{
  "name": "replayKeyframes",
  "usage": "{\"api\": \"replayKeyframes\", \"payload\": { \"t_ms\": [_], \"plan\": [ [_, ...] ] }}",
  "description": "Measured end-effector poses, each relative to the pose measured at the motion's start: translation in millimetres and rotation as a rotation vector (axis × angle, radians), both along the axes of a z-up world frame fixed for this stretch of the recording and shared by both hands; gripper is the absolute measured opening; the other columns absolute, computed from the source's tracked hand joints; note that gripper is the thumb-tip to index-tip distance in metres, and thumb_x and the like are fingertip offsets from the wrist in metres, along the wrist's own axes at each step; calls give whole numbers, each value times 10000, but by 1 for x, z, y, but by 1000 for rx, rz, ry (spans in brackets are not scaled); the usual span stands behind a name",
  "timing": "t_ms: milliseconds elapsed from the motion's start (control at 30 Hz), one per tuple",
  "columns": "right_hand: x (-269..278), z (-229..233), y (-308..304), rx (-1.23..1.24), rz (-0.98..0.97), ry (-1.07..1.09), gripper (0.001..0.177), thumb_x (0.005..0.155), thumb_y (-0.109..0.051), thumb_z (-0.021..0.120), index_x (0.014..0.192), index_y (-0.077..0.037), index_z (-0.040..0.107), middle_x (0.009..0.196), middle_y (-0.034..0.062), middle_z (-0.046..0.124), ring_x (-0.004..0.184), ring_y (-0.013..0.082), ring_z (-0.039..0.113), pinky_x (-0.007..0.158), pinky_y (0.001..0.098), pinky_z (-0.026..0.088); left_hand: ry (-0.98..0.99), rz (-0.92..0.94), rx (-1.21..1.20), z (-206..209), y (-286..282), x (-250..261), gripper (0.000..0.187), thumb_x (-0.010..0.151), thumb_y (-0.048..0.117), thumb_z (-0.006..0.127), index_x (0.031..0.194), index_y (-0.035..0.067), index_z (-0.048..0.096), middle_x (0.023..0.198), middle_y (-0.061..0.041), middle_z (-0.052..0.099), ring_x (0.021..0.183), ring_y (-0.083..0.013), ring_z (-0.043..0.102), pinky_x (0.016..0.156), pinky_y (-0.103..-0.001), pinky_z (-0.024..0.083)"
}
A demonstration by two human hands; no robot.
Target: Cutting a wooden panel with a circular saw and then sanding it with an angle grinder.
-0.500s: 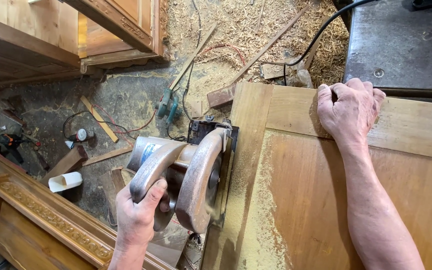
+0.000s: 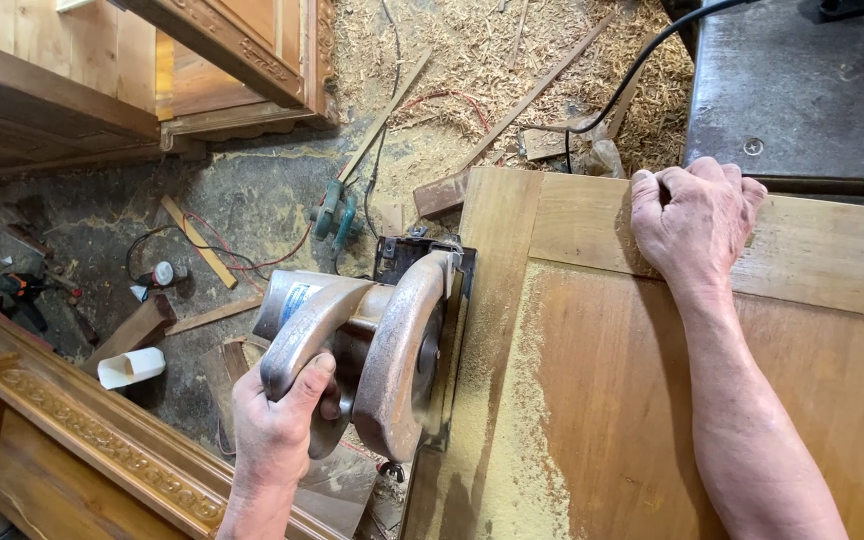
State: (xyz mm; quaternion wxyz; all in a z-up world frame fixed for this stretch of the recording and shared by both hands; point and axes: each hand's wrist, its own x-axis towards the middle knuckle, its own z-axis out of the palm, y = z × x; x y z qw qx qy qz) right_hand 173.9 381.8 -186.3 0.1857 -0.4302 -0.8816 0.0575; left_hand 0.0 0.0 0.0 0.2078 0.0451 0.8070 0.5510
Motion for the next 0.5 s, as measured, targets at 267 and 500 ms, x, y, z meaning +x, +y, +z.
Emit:
{"api": "replayKeyframes", "payload": {
  "t_ms": [267,500],
  "plan": [
    [-1,5,-1,-19,0,7,386,1081,-445,619,840,-189,780,907,46,667,941,305,597,941,446,347,-22,49,-7,0,4,-2,202,823,168,797,794,17,666,584,-59,556,430,-172,504,369,-316,436],
    [-2,7,-2,-40,-16,-1,407,1077,-452,610,826,-175,773,883,48,655,928,310,585,931,457,357,8,24,-19,1,9,-4,224,827,177,796,780,0,666,609,-97,619,455,-185,542,390,-320,456]
  ]
}}
